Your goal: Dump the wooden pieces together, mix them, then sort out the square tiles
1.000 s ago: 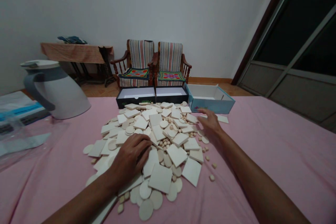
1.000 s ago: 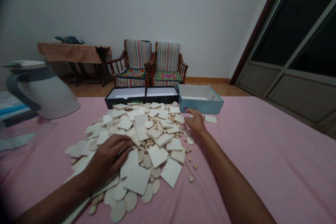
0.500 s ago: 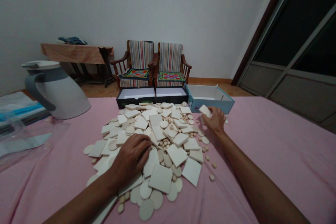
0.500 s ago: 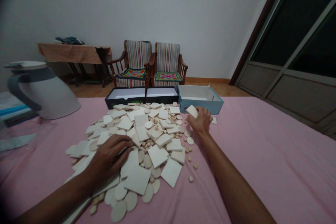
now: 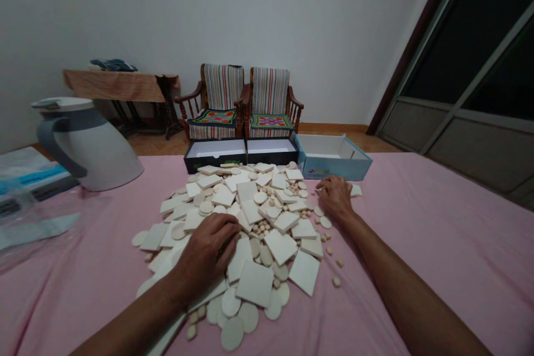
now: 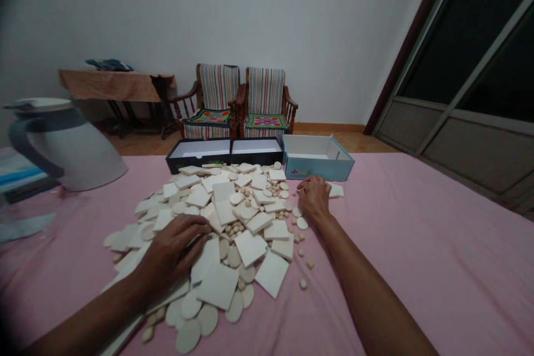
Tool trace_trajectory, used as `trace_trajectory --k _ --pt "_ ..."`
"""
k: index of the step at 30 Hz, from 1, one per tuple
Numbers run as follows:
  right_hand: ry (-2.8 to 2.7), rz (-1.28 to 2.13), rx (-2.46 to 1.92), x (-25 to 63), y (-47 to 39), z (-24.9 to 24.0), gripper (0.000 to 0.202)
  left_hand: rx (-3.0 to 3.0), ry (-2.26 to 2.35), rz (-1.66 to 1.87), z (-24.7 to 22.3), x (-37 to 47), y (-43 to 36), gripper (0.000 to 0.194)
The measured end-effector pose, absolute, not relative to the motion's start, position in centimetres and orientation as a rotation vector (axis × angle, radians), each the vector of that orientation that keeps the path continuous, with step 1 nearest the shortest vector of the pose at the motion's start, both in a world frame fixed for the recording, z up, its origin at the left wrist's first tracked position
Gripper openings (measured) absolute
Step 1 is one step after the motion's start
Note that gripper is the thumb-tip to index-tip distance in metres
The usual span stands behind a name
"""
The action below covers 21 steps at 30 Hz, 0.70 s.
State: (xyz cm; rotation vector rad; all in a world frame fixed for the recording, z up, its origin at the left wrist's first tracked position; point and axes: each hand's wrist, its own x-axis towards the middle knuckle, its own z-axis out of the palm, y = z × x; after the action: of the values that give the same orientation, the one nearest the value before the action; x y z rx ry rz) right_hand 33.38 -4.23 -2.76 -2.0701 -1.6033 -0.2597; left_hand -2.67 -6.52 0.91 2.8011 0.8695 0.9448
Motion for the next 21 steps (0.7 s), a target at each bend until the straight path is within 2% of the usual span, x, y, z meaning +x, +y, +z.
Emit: trace_trajectory --k 6,13,17,21 --pt "-1.667 -0.263 -2.167 33.4 -4.7 -2.5 0.026 2.796 0.868 0.955 1.0 -2.7 -6.5 0.016" --pt "-1.363 -0.567 -2.348 33.5 -5.5 -1.3 0.024 2.797 0.86 0.953 0.9 -2.8 -6.5 0.016" --pt "-1.465 -0.471 -2.189 32.7 -4.9 -1.1 0.026 2.792 0.866 0.955 0.8 -2.7 -6.5 0.016" --pt "-1.743 -0.22 -1.979 30.8 -2.8 -1.0 0.037 2.791 0.862 0.982 0.9 -2.7 -6.6 0.016"
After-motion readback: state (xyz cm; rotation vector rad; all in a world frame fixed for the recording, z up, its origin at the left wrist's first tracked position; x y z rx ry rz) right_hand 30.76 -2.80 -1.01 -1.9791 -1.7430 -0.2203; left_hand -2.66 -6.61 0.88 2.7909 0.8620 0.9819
